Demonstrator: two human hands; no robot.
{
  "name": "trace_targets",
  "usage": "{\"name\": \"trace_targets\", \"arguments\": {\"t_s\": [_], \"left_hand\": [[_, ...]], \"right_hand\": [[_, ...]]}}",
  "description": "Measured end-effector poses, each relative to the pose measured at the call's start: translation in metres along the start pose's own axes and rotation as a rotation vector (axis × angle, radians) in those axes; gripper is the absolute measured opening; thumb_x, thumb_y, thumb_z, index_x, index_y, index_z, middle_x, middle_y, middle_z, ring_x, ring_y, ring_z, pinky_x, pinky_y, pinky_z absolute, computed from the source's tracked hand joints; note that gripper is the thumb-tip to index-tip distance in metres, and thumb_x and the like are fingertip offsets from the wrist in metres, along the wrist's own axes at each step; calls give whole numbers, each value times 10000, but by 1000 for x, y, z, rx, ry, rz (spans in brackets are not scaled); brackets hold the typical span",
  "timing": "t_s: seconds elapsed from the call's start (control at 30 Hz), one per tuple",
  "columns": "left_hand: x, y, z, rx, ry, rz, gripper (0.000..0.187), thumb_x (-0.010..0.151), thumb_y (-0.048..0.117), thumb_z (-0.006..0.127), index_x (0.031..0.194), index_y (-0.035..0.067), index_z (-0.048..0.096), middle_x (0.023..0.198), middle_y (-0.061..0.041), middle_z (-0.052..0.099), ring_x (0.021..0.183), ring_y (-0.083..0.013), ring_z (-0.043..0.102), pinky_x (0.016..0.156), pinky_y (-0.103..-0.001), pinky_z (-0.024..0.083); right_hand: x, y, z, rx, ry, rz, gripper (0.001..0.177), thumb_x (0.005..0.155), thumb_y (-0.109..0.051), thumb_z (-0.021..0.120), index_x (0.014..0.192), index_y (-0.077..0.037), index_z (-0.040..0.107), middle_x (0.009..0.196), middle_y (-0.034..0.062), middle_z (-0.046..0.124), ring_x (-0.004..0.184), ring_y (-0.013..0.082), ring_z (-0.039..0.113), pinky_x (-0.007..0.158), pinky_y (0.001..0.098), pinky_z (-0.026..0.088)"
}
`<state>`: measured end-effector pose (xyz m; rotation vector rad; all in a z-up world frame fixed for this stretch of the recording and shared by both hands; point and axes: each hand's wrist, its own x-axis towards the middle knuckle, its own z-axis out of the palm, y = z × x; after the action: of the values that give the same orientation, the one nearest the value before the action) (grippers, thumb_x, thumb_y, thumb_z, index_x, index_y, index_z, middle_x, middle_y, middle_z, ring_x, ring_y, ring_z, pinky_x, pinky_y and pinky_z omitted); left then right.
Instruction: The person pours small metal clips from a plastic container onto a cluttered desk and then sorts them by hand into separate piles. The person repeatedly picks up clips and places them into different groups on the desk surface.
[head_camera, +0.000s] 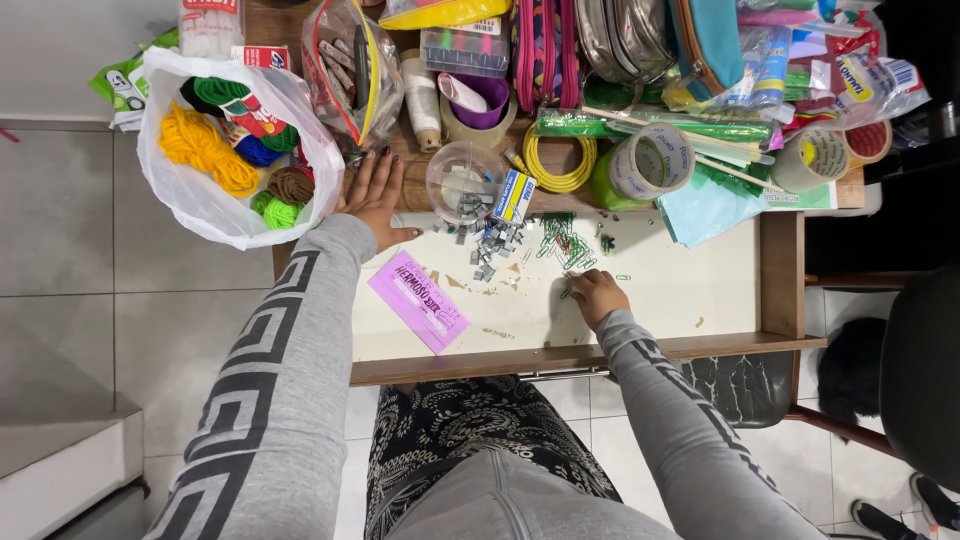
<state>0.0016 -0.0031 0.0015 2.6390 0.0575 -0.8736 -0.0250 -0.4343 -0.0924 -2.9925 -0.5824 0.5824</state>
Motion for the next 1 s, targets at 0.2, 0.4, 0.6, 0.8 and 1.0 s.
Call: {"name": "trace_targets", "arguments": {"t_s": [0.2,0.4,0.6,0.8,1.0], "left_hand": [[-9,7,-6,-16,7,-20,1034,860,560,543,1532,283,-192,1562,105,-303,1402,-161,-339,1145,-596,-56],[4,-1,8,28,47,-3,1049,842,596,536,1536,268,-179,1578,83,-276,1416,-175,-320,1122,-584,-135],[0,2,3,11,33,-10,1038,850,594,532,1538,264,-172,1576,79,-278,1418,-179,-312,1124,-569,-155],[1,1,3,15,36,-1,1042,847,600,531,1541,252,-164,1582,65,-266,1419,-184,-312,1117,-571,-174],[-7,6,-3,15,14,-7,1029,860,572,531,1534,260,-181,1574,64,-282,1414,-191,-319,1135,-585,-134]], "right_hand": [[1,8,5,-86,65,-123,178,942,-276,592,1079,-185,658,1033,41,612,1032,215,603,850,308,562],[16,33,48,-110,48,-144,161,959,-262,561,1065,-147,603,1020,46,578,1040,224,597,868,301,571],[12,34,54,-65,50,-120,126,969,-247,532,1032,-144,566,983,49,549,1003,241,606,874,307,555],[17,8,33,83,403,-216,121,913,-267,632,943,-161,585,867,34,545,871,260,626,742,327,549],[42,-60,-85,265,691,-365,78,922,-148,665,918,-142,587,827,29,534,800,251,608,730,329,523]]}}
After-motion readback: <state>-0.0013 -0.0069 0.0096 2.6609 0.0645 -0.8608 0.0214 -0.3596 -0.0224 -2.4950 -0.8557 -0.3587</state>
